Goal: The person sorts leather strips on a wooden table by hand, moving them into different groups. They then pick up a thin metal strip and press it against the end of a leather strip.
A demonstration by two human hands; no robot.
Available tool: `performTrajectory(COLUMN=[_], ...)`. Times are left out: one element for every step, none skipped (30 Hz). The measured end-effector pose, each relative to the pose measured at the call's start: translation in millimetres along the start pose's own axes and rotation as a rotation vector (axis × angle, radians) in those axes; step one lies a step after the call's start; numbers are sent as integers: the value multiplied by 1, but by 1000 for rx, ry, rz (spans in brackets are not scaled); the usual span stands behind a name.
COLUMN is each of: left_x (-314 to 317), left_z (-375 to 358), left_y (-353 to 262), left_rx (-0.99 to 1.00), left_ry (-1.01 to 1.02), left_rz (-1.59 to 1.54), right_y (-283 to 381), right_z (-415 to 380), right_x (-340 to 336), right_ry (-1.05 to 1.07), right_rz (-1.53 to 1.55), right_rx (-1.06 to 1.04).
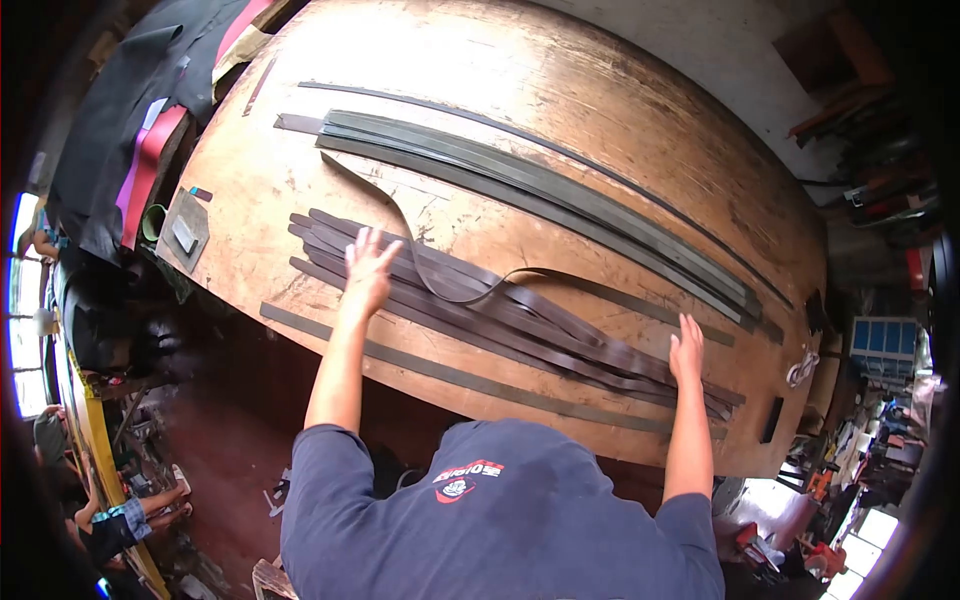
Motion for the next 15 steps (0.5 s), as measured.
performTrajectory(left_x=[3, 4, 4, 4, 2, -11, -12, -9, -11, -4, 3, 3, 5, 11, 19], left_z=[10, 19, 29, 38, 47, 52, 60, 67, 75, 86, 96, 106, 118, 130, 142], left_y=[-15, -25, -24, -27, -28, -33, -36, -36, -30, -26, -20, -9, 10, 30, 50], left_rx=[82, 162, 146, 179, 207, 212, 234, 256, 229, 222, 219, 202, 120, 42, -12], left_ry=[14, 26, 25, 45, 61, 31, -2, -33, -38, 59, 157, 152, 163, 173, 184], left_rz=[-4, -9, -4, -28, -50, -60, -24, 12, 18, 48, 76, 83, -40, -163, -152], right_y=[1, 0, 5, -7, -18, -25, -38, -46, -54, -70, -83, -94, -103, -108, -116], right_z=[20, 35, 42, 47, 51, 53, 52, 48, 44, 43, 41, 39, 37, 36, 33], right_x=[14, 26, 29, 41, 53, 59, 65, 66, 65, 69, 71, 71, 69, 69, 68], right_ry=[39, 77, 81, 162, 242, 243, 244, 223, 207, 190, 192, 202, 198, 197, 188], right_rz=[-19, -39, -36, -20, -5, -11, -17, -46, -50, -50, -41, -38, -26, -20, -2], right_rx=[16, 28, 13, 156, 294, 302, 310, 330, 352, 388, 423, 445, 465, 454, 486])
Point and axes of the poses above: each hand's wrist, its own z-axis towards the middle knuckle, its own x-axis out of the palm, y = z × x, the point moved 10 cm from there along z, towards the middle knuckle, and after that the axes turned 15 degrees about y, right-handed, at the moved point
